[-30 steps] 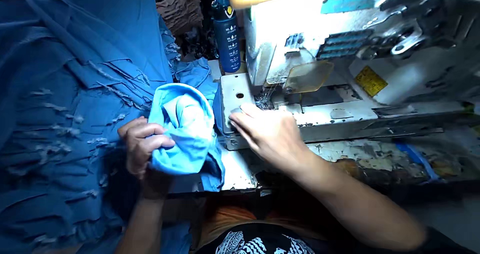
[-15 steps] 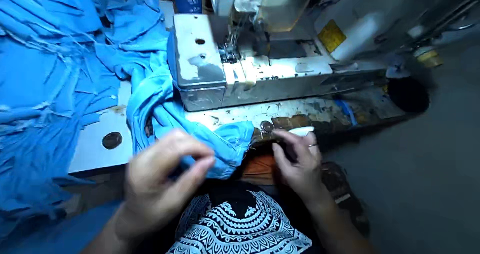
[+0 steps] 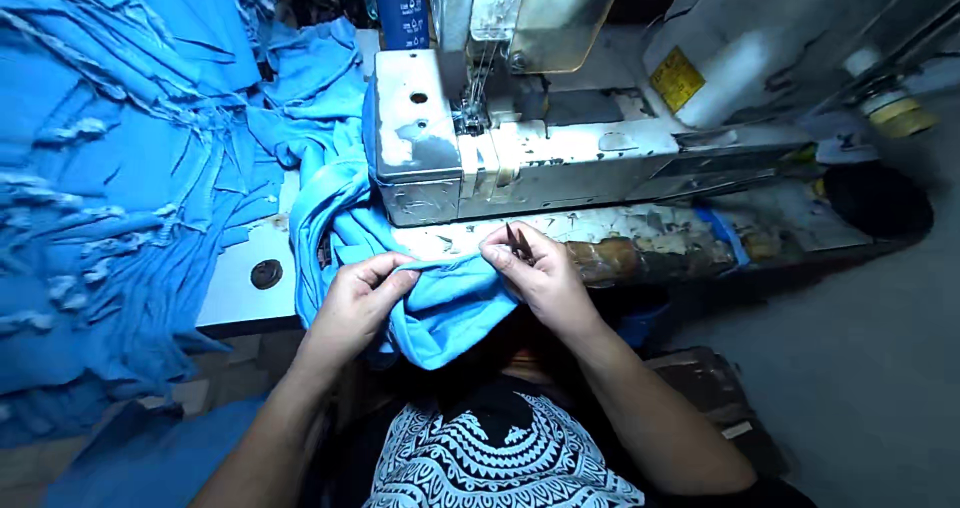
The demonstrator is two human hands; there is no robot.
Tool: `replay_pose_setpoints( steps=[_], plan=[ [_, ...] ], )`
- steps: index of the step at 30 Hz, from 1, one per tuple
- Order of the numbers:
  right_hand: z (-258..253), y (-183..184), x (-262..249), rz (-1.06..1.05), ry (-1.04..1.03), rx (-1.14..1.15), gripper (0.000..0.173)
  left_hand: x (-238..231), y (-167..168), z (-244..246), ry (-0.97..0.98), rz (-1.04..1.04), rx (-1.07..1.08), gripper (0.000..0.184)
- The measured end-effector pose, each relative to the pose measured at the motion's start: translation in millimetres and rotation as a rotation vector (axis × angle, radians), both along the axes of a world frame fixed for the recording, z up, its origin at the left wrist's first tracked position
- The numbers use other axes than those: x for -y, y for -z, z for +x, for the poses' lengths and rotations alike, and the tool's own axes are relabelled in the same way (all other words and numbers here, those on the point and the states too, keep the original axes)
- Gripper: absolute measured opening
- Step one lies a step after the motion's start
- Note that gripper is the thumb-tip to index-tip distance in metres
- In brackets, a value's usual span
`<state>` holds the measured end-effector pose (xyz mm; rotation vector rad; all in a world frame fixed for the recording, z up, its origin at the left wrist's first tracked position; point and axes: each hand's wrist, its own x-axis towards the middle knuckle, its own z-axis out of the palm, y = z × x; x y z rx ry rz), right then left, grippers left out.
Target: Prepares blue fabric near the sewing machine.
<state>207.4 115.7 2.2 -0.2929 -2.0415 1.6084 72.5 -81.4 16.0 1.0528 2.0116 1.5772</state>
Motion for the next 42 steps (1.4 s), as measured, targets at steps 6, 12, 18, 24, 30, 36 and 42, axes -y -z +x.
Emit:
replay_pose_setpoints(
  steps=[6, 12, 18, 24, 30, 36, 42],
  plan=[
    [-7.9, 4.5, 3.9, -0.014, 0.033, -0.049, 0.007, 3.0, 5.8, -5.5, 0.062, 0.049, 0.047, 0.018],
    [18.7, -0.6, -31.8, 0.763, 0.357, 0.142, 0.060, 58.9, -17.7, -21.6, -0.285, -0.057, -0.571, 0.045],
    [29.1, 32.0, -26.3, 0.910, 0.287, -0.065, 0.055, 50.8, -2.9, -89.5, -0.418, -0.422, -0.680, 0.034],
    [-36.7, 9.9, 53.0, 0.867, -0.370, -0.182, 0.031, 3.1, -175.5, -185.1, -0.657, -0.344, -0.958, 0.043],
    [-46.7, -20.2, 52.6, -0.084, -0.480, -0.216, 0.045, 72.6, -212.4, -105.0, -0.177, -0.036, -1.311, 0.029],
    [-50.4, 7.3, 66.4, -1.170, -0.499, 0.031, 0.042, 177.3, -68.1, -66.7, -0.231, -0.617, -1.016, 0.033],
    [-9.7, 16.4, 55.0, -0.667, -0.391, 0.009, 0.021, 85.4, -23.2, -16.8, -0.228, -0.333, -0.868, 0.047]
  ],
)
